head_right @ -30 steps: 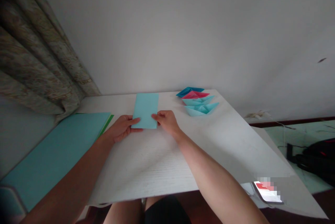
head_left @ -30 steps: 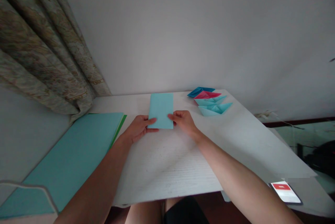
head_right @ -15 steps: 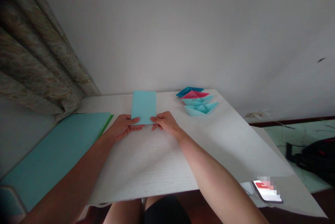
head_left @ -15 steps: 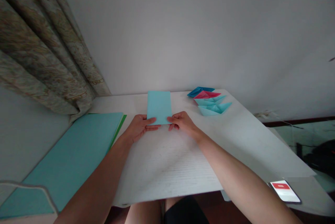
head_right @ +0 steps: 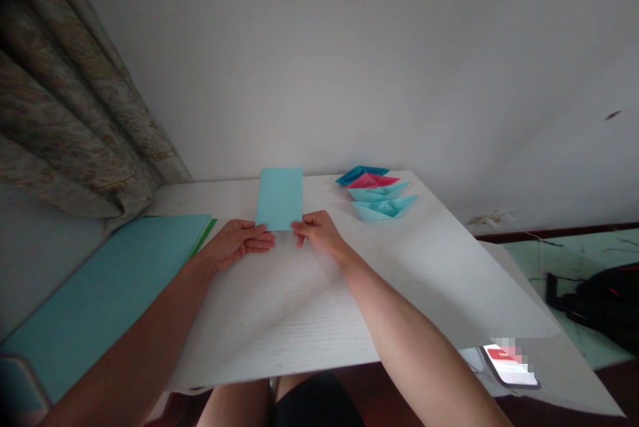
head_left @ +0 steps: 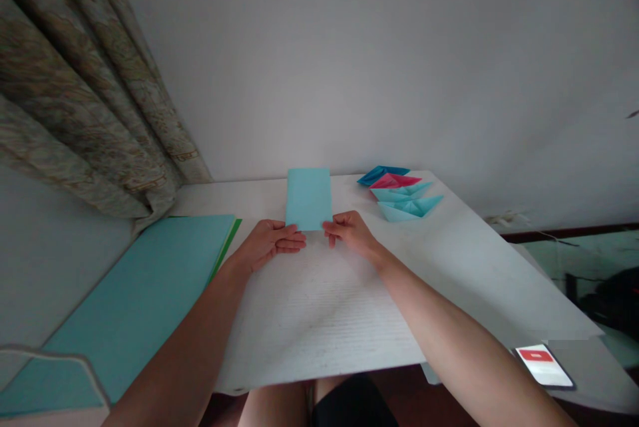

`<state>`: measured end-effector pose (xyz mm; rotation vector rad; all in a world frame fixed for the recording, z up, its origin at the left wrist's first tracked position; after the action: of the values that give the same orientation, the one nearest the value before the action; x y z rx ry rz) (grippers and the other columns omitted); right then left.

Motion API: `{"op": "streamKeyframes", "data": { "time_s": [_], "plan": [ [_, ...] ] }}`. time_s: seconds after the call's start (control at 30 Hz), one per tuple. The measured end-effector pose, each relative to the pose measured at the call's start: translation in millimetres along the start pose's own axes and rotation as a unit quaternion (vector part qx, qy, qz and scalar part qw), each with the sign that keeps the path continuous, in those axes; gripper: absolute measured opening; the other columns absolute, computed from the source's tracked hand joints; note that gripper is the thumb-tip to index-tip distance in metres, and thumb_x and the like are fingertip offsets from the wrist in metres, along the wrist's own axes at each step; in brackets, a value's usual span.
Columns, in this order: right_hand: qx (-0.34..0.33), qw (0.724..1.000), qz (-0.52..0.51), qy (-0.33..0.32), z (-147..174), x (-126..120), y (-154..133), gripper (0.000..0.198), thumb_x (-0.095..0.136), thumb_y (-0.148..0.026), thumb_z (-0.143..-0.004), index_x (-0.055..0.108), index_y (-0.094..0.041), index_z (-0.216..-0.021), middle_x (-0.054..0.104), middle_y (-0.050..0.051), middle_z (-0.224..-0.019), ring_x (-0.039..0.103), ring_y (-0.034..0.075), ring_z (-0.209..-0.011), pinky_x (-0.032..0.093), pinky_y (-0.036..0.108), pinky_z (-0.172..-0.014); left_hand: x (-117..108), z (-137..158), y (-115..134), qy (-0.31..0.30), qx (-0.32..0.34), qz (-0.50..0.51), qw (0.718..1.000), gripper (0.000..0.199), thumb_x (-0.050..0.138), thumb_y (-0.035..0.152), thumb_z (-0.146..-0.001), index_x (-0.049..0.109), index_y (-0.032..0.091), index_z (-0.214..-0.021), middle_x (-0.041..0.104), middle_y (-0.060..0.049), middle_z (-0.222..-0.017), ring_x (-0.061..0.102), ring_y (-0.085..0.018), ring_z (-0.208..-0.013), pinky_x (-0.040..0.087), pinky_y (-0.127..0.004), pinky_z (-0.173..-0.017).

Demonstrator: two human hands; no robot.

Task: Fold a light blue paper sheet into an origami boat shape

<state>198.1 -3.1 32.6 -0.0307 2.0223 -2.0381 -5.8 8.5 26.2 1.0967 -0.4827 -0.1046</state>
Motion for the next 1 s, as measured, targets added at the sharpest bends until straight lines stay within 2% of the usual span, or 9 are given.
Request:
{"op": "streamKeyframes", "data": {
  "time_s": [0.3, 0.43, 0.53, 0.7, 0.83, 1.0],
  "plan": [
    [-0.037, 0.999, 0.008, 0.017, 3, 3, -11, 0.044, 0.066, -0.058, -0.069, 0.068, -0.016, -0.058, 0.057, 0.001, -0.055, 0.042, 0.011, -0.052, 0.03, 0.028, -0.055, 1, 0, 0, -0.005, 0.015, -0.022, 1.0, 0.017, 0.075, 0.021, -0.077, 0.071, 0.005, -0.078, 0.075, -0.017, -0.082, 0.073, -0.02, -0.068, 0.061, -0.028, -0.069],
    [-0.056, 0.998, 0.038, 0.019, 3, 4, -10, 0.046, 0.065, -0.059, -0.07, 0.069, -0.016, -0.055, 0.061, 0.003, -0.059, 0.046, 0.012, -0.056, 0.033, 0.028, -0.059, 2, -1, 0, 0.005, 0.028, -0.03, 0.999, 0.023, 0.079, 0.025, -0.073, 0.073, 0.007, -0.086, 0.075, -0.016, -0.095, 0.073, -0.023, -0.08, 0.06, -0.025, -0.063],
    [-0.046, 0.997, 0.055, 0.009, 2, 3, -4, 0.046, 0.064, -0.058, -0.072, 0.069, -0.015, -0.054, 0.057, 0.002, -0.053, 0.041, 0.011, -0.052, 0.03, 0.027, -0.056, 2, -1, 2, 0.023, 0.052, -0.01, 0.998, 0.025, 0.081, 0.025, -0.07, 0.073, 0.008, -0.086, 0.074, -0.014, -0.098, 0.072, -0.023, -0.083, 0.061, -0.027, -0.063],
    [-0.005, 0.997, 0.068, -0.033, 3, 6, 2, 0.045, 0.067, -0.056, -0.071, 0.069, -0.014, -0.054, 0.056, 0.002, -0.051, 0.04, 0.011, -0.05, 0.027, 0.026, -0.051, 1, -1, 6, 0.048, 0.095, 0.05, 0.993, 0.027, 0.081, 0.026, -0.068, 0.072, 0.006, -0.083, 0.075, -0.014, -0.083, 0.071, -0.02, -0.07, 0.061, -0.03, -0.068],
    [-0.005, 0.995, 0.06, -0.077, 6, 9, 0, 0.045, 0.068, -0.056, -0.07, 0.069, -0.014, -0.055, 0.06, 0.003, -0.056, 0.042, 0.01, -0.051, 0.027, 0.026, -0.051, -3, -2, 9, 0.092, 0.124, 0.087, 0.984, 0.024, 0.08, 0.025, -0.068, 0.07, 0.006, -0.081, 0.075, -0.014, -0.08, 0.071, -0.02, -0.066, 0.06, -0.032, -0.066],
    [-0.011, 0.985, 0.087, -0.146, 12, 12, -5, 0.048, 0.065, -0.058, -0.074, 0.069, -0.013, -0.056, 0.047, -0.002, -0.045, 0.028, 0.007, -0.045, 0.018, 0.026, -0.047, -9, -4, 13, 0.15, 0.164, 0.14, 0.965, 0.01, 0.07, 0.017, -0.077, 0.069, 0.009, -0.082, 0.075, -0.01, -0.08, 0.071, -0.018, -0.069, 0.059, -0.028, -0.068]
  ]
}}
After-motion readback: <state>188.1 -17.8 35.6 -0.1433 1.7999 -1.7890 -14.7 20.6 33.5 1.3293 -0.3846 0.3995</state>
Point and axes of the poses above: each hand's wrist, its own z-axis away from the middle knuckle, its own x-axis out of the palm, y = z × x, the point moved 3 cm from there along -z, towards the middle knuckle
